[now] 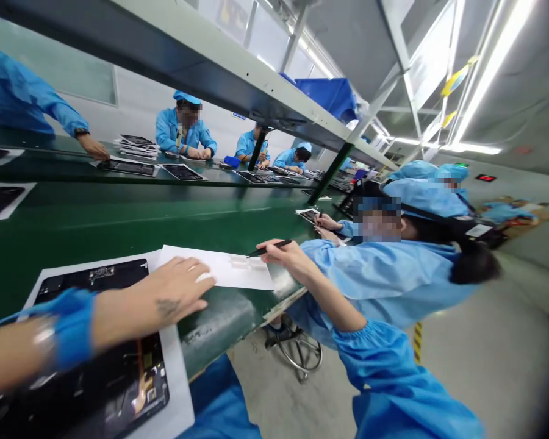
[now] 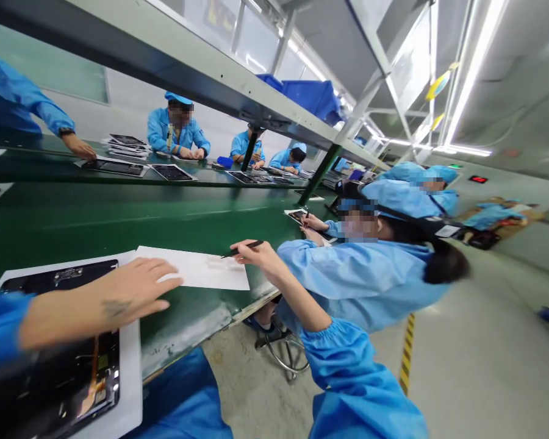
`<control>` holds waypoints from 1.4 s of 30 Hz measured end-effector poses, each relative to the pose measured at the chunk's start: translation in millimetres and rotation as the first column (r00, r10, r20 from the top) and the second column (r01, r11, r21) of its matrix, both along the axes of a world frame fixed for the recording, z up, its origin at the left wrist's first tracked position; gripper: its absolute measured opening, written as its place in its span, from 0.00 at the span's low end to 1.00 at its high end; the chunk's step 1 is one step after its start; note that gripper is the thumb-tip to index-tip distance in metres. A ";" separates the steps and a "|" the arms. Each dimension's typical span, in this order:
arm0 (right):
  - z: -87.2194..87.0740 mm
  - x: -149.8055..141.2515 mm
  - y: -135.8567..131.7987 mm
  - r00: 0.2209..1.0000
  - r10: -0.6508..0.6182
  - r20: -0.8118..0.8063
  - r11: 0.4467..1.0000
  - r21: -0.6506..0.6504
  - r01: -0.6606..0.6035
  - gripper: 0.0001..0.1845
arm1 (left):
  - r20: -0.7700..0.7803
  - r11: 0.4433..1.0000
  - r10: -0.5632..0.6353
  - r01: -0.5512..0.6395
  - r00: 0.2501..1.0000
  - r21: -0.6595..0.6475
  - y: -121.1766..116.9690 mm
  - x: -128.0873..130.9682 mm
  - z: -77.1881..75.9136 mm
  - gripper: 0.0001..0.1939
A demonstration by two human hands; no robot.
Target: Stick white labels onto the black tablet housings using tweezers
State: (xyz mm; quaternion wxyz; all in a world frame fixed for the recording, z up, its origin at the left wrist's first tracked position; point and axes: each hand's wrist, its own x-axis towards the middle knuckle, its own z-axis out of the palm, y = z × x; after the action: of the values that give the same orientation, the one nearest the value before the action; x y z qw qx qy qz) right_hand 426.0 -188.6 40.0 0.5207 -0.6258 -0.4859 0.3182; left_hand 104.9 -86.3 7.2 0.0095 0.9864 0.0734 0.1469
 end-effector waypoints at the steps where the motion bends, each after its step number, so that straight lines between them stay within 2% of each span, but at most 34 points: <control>1: -7.1 0.2 4.1 1.000 -0.001 -0.012 1.000 -0.002 0.001 0.30 | -0.044 0.998 -0.065 0.065 0.997 0.010 8.7 29.1 10.5 0.20; 3: -19.4 -1.5 11.5 0.999 -0.038 -0.005 0.999 0.022 0.038 0.29 | -0.100 0.996 -0.086 0.083 0.991 -0.034 19.0 71.7 16.1 0.26; 6: -31.1 -2.3 18.1 0.999 -0.053 -0.003 0.998 0.025 0.053 0.29 | -0.163 0.986 -0.052 0.025 0.985 -0.163 19.7 96.7 -0.7 0.27; 9: -34.6 2.1 20.3 1.000 -0.004 -0.025 0.999 -0.037 0.003 0.31 | -0.175 0.972 -0.030 -0.012 0.984 -0.235 14.1 96.3 -18.9 0.26; 11: -33.6 6.0 21.6 0.998 0.032 -0.050 0.996 -0.084 -0.036 0.31 | -0.164 0.970 -0.016 -0.025 0.986 -0.244 11.6 94.3 -24.1 0.26; 17: -24.4 8.3 29.3 0.996 0.030 -0.086 0.975 -0.219 -0.048 0.26 | -0.134 0.971 -0.006 -0.026 0.991 -0.238 8.9 98.4 -25.5 0.24; 22: -16.9 6.7 30.9 0.997 0.044 -0.059 0.961 -0.269 -0.058 0.24 | -0.050 0.969 -0.004 -0.009 0.999 -0.249 7.6 101.6 -32.3 0.23; 26: -13.2 8.0 29.4 0.998 0.034 -0.045 0.957 -0.286 -0.046 0.26 | -0.068 0.969 -0.004 -0.013 0.998 -0.249 5.9 102.4 -31.5 0.23; 32: -15.2 1.8 30.8 0.999 0.029 -0.018 0.970 -0.242 -0.032 0.28 | -0.056 0.966 0.017 -0.031 0.998 -0.256 3.6 102.0 -26.0 0.22; 38: -23.4 -6.0 26.4 0.997 -0.068 -0.042 0.990 -0.130 0.062 0.30 | -0.043 0.974 -0.003 -0.007 0.999 -0.226 7.6 105.0 -34.7 0.22; 40: -20.6 -10.9 26.5 0.992 -0.105 -0.064 0.993 -0.068 0.100 0.29 | -0.051 0.973 -0.003 -0.009 0.999 -0.231 5.6 107.8 -34.3 0.22; 42: -13.8 -17.8 26.9 0.989 -0.121 -0.088 0.993 0.008 0.122 0.28 | -0.072 0.967 -0.004 -0.014 0.997 -0.254 2.8 107.7 -27.5 0.23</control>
State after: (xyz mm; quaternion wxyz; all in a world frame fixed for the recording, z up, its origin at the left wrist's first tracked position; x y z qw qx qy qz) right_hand 408.3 -161.7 26.2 0.5639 -0.6363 -0.4257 0.3098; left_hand 212.6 -83.4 -20.2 0.1327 0.9815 0.0944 0.1006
